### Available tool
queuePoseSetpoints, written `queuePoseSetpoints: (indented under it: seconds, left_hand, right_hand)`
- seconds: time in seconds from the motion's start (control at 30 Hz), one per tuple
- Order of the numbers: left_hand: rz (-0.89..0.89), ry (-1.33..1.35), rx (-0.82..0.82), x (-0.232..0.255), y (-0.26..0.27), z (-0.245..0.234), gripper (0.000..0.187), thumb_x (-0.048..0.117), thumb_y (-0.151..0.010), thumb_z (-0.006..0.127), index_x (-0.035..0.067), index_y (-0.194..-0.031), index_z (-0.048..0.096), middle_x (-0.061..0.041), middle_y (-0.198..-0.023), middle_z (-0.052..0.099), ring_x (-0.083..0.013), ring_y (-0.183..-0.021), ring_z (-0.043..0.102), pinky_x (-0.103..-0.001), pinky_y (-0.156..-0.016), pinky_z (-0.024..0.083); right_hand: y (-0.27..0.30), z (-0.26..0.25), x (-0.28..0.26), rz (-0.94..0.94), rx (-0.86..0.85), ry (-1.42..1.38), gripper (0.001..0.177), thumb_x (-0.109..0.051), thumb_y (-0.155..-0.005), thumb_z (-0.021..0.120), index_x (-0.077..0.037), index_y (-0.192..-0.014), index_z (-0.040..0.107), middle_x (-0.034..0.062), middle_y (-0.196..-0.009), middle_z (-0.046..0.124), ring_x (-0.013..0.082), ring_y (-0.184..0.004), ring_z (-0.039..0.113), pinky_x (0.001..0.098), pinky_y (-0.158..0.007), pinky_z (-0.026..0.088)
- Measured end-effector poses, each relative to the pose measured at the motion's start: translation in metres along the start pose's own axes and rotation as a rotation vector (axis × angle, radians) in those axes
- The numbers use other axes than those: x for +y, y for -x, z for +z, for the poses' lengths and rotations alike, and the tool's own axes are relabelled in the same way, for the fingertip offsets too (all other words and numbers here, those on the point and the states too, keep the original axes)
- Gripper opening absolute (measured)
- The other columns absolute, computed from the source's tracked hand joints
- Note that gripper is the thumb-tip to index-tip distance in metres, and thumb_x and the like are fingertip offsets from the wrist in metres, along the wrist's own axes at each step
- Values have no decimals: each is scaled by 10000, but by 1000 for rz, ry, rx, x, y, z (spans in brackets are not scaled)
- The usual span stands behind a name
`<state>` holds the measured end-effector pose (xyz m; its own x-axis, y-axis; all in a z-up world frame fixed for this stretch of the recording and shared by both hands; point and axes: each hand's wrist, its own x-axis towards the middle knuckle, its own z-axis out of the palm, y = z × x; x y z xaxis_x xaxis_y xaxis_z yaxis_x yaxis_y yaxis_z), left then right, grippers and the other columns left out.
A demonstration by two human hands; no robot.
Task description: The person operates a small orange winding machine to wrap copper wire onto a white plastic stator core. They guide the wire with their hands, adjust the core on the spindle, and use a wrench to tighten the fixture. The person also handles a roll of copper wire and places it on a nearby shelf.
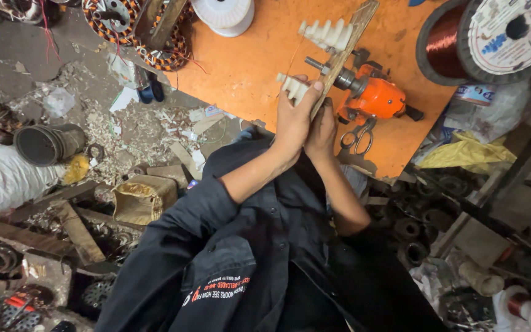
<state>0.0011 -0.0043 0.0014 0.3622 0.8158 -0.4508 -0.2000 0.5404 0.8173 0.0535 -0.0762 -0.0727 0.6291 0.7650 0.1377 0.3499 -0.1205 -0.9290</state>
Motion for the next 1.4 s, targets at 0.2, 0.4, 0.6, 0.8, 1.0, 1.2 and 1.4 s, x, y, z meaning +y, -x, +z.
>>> queuePoseSetpoints:
  seconds: [0.2,0.4,0.6,0.8,1.0,1.2,1.4]
  left_hand:
    - [61,75,-59,-16,0,-8,433,251,-984,709,9,-1263,483,-94,-1164,637,-128,-1031,591,-289,-916,495]
    - [135,33,-99,-32,-4,-18,368,217,-1004,713,12,-1249,529,-91,-1188,649,-136,-1050,589,-307,-936,506]
    - [48,156,-118,-24,-10,-14,374,192,-958,717,44,-1227,502,-70,-1154,627,-129,-1023,588,-293,-874,517]
    - [-18,99,-65,-9,-5,-5,383,212,-949,730,38,-1219,520,-50,-1036,623,-120,-908,591,-277,-793,503]
    - [14,24,-39,1,2,-3,367,253,-966,735,55,-1195,529,-27,-995,601,-83,-881,570,-245,-779,496]
    - [46,65,-24,2,5,2,284,231,-979,748,32,-1050,558,-19,-888,595,-90,-777,548,-264,-685,475]
    - [68,86,-49,-5,4,-1,259,211,-997,737,33,-1066,562,-6,-909,565,-84,-794,515,-262,-693,455]
  right_hand:
    - [10,1,-31,269,33,-24,499,-393,-1130,344,11,-1284,594,208,-1111,717,340,-1041,717,435,-878,540]
    - [13,0,-51,387,5,-83,530,-424,-1126,343,6,-1317,586,177,-1165,709,282,-1087,690,408,-922,521]
    - [14,-1,-45,517,18,-249,475,-383,-1133,340,-10,-1252,610,145,-1145,711,209,-1016,666,381,-885,536]
    - [9,3,-12,187,53,-27,408,-332,-1139,411,16,-1279,571,190,-1133,698,297,-1066,699,412,-884,531]
    - [-1,4,15,-18,17,7,399,-337,-1142,405,-10,-1259,602,192,-1147,679,358,-1070,704,439,-895,540]
    - [3,6,-3,6,35,137,426,-398,-1098,487,-2,-1214,593,223,-1109,663,375,-1034,700,446,-868,536]
    - [15,-2,-27,340,10,-51,470,-408,-1112,408,-14,-1297,587,166,-1166,710,288,-1098,706,395,-930,547]
